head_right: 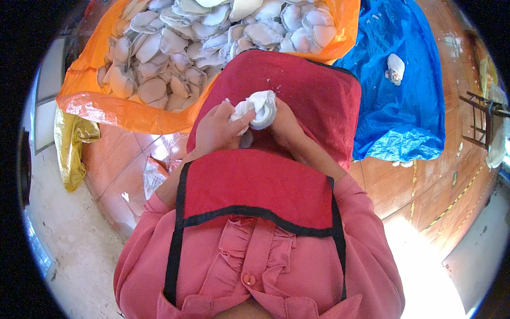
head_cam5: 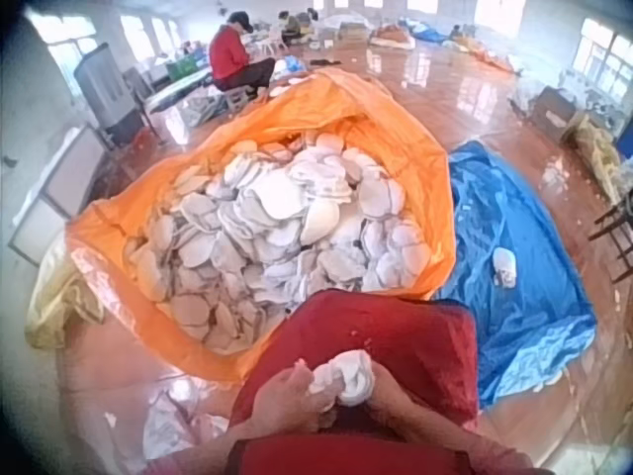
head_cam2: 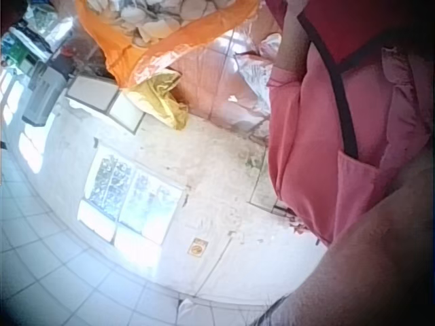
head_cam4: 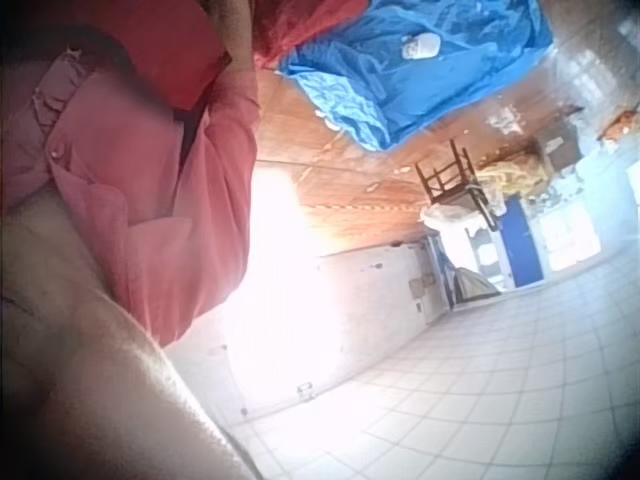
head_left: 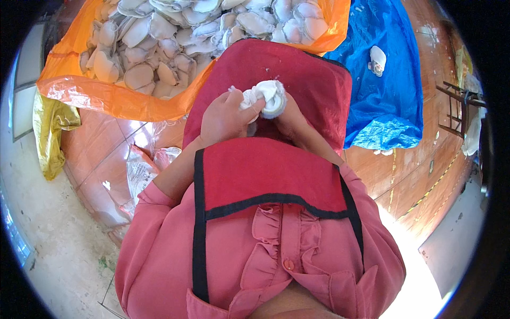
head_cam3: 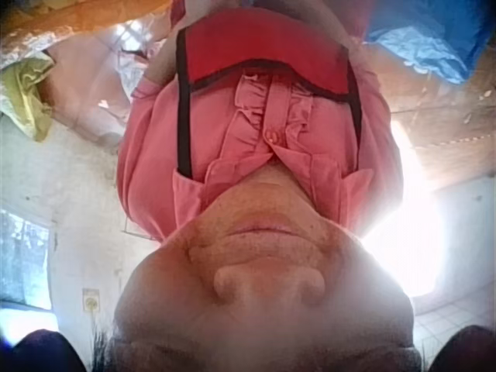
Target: The person stuffs a white fabric shell with cotton-like material, then inserts a small face insert to form a plush toy. The person handles the shell and stuffing by hand, repeatedly compressing and shaping the material before placing the finished toy aside.
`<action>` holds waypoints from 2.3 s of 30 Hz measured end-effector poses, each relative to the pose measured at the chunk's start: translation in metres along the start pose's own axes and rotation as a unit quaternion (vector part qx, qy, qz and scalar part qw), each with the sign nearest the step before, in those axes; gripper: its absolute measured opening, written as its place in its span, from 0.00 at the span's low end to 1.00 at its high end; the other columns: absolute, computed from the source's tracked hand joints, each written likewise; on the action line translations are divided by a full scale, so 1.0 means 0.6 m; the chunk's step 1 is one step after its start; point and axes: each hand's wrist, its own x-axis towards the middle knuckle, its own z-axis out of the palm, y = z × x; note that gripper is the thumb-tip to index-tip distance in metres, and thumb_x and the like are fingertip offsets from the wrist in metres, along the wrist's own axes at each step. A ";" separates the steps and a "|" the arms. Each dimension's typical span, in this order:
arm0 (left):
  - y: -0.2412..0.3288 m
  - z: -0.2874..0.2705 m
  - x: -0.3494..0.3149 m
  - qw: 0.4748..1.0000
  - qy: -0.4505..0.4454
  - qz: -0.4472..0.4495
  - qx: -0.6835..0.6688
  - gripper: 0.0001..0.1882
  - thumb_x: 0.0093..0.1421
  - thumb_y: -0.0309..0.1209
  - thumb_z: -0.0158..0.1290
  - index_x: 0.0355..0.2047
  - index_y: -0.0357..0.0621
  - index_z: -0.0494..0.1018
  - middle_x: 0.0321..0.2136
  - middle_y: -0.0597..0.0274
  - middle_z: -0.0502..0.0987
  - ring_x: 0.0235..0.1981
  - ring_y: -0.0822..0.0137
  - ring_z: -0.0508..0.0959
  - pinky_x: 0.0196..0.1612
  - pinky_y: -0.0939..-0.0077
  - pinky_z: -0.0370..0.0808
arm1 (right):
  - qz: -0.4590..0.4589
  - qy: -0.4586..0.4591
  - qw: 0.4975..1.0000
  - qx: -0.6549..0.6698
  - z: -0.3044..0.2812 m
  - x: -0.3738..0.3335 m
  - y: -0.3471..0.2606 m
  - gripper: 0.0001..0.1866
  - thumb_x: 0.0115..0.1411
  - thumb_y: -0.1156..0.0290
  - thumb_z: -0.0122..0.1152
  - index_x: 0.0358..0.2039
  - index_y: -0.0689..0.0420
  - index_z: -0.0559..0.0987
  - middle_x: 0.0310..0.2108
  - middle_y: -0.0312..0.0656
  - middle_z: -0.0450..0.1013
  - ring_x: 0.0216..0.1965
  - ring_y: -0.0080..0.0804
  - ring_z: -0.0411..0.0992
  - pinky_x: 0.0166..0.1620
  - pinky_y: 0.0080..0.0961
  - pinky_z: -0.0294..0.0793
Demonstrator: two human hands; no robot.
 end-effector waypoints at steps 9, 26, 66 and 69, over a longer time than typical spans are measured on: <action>-0.037 -0.002 -0.022 0.990 0.057 0.123 0.029 0.20 0.47 0.35 0.58 0.43 0.70 0.77 0.23 0.63 0.64 0.25 0.59 0.71 0.28 0.66 0.68 | -0.029 -0.055 0.998 -0.018 -0.009 0.000 0.023 0.12 0.61 0.72 0.54 0.46 0.57 0.75 0.41 0.37 0.75 0.43 0.27 0.73 0.47 0.26 0.73; -0.071 0.005 -0.058 0.993 0.076 0.056 -0.066 0.14 0.43 0.38 0.60 0.34 0.61 0.80 0.37 0.55 0.73 0.38 0.54 0.76 0.37 0.62 0.72 | 0.019 -0.172 0.972 0.158 -0.018 -0.010 0.020 0.19 0.56 0.78 0.63 0.46 0.52 0.67 0.43 0.37 0.70 0.46 0.31 0.71 0.50 0.32 0.71; -0.109 0.037 -0.024 0.998 0.056 0.015 -0.011 0.20 0.48 0.30 0.56 0.44 0.52 0.78 0.32 0.58 0.72 0.36 0.54 0.76 0.36 0.62 0.74 | -0.088 -0.224 0.888 -0.393 -0.012 0.049 -0.014 0.12 0.53 0.72 0.66 0.33 0.58 0.71 0.31 0.32 0.67 0.35 0.20 0.66 0.37 0.20 0.67; -0.106 0.036 -0.016 0.997 0.033 -0.066 -0.037 0.18 0.50 0.30 0.56 0.44 0.56 0.79 0.30 0.59 0.72 0.33 0.55 0.77 0.34 0.63 0.74 | -0.200 -0.191 0.848 -0.452 -0.010 0.051 -0.013 0.12 0.49 0.72 0.66 0.28 0.58 0.70 0.29 0.36 0.65 0.32 0.26 0.65 0.36 0.24 0.66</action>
